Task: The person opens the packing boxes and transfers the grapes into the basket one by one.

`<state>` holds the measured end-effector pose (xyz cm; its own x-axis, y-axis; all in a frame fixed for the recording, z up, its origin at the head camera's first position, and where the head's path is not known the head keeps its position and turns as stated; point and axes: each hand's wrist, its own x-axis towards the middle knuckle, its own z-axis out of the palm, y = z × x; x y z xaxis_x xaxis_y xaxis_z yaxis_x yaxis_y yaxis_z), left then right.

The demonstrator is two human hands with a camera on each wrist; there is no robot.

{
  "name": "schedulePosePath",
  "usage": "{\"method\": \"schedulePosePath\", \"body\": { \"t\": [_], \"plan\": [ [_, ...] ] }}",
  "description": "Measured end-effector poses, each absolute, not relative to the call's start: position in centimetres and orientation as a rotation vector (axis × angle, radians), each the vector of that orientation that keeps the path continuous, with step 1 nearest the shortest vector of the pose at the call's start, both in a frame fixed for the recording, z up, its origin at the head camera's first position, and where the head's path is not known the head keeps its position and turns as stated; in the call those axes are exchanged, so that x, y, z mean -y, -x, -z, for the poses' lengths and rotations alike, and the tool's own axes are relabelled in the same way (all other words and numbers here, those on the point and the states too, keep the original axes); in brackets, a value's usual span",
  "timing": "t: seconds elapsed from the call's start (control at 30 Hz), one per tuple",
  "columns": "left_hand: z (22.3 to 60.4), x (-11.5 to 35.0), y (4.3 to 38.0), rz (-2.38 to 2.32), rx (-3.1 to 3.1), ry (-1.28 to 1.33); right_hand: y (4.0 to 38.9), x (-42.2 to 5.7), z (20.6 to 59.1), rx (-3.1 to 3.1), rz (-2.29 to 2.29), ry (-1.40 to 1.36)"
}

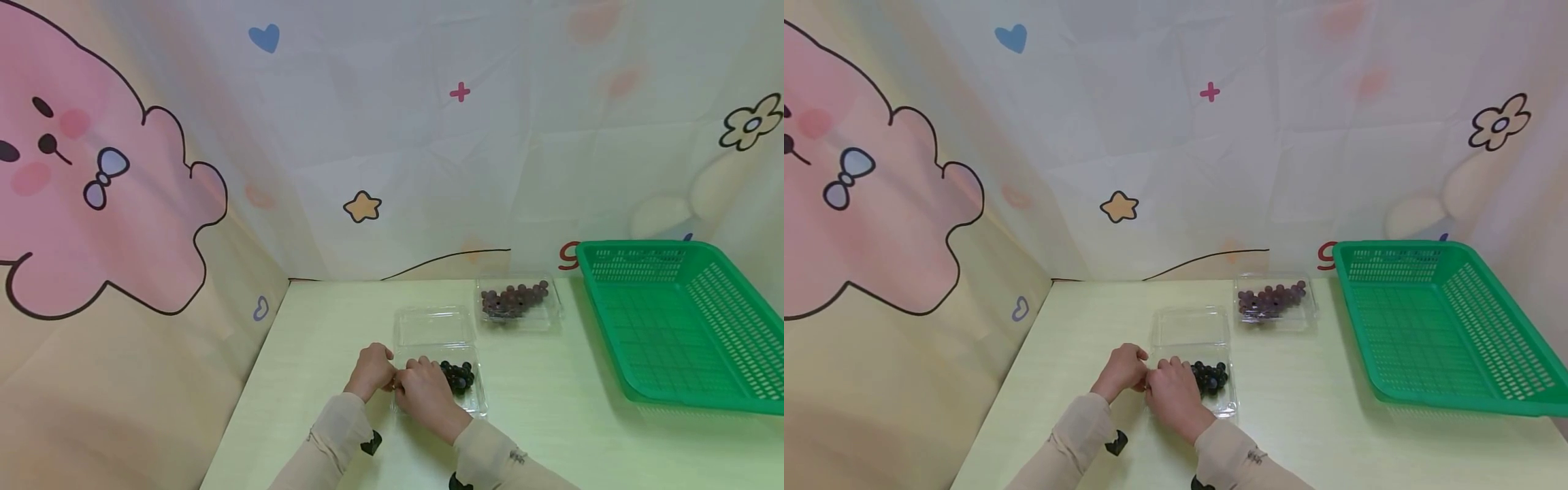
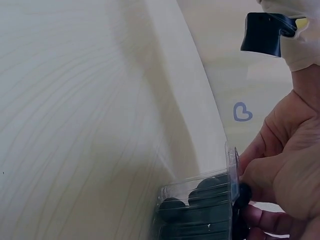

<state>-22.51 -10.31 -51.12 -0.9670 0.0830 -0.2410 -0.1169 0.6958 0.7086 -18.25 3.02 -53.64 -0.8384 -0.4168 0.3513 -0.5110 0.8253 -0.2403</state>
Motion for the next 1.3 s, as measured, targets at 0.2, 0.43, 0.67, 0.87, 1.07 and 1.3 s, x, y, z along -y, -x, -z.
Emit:
{"method": "schedulePosePath", "body": {
  "t": [0.2, 0.43, 0.67, 0.87, 1.07, 1.3],
  "plan": [
    [51.2, 10.3, 22.5, -1.129, -2.651, 0.038, 18.4, -2.9, 53.9, 2.694, -0.506, -0.687],
    [50.9, 10.2, 22.4, -1.131, -2.642, 0.042, 18.5, -2.9, 54.2, 2.726, -0.644, -0.638],
    [50.9, 10.1, 22.3, -1.168, -2.593, 0.073, 18.3, -3.8, 54.1, 2.664, -0.868, -0.567],
    [50.9, 10.1, 22.3, -1.172, -2.596, 0.061, 18.5, -4.7, 54.1, 2.595, -1.022, -0.432],
    [50.9, 9.9, 22.4, -1.157, -2.598, 0.073, 18.5, -5.1, 53.8, 2.57, -1.161, -0.301],
    [51.0, 9.9, 22.5, -1.131, -2.602, 0.093, 18.9, -5.7, 53.8, 2.495, -1.326, -0.234]
  ]
}}
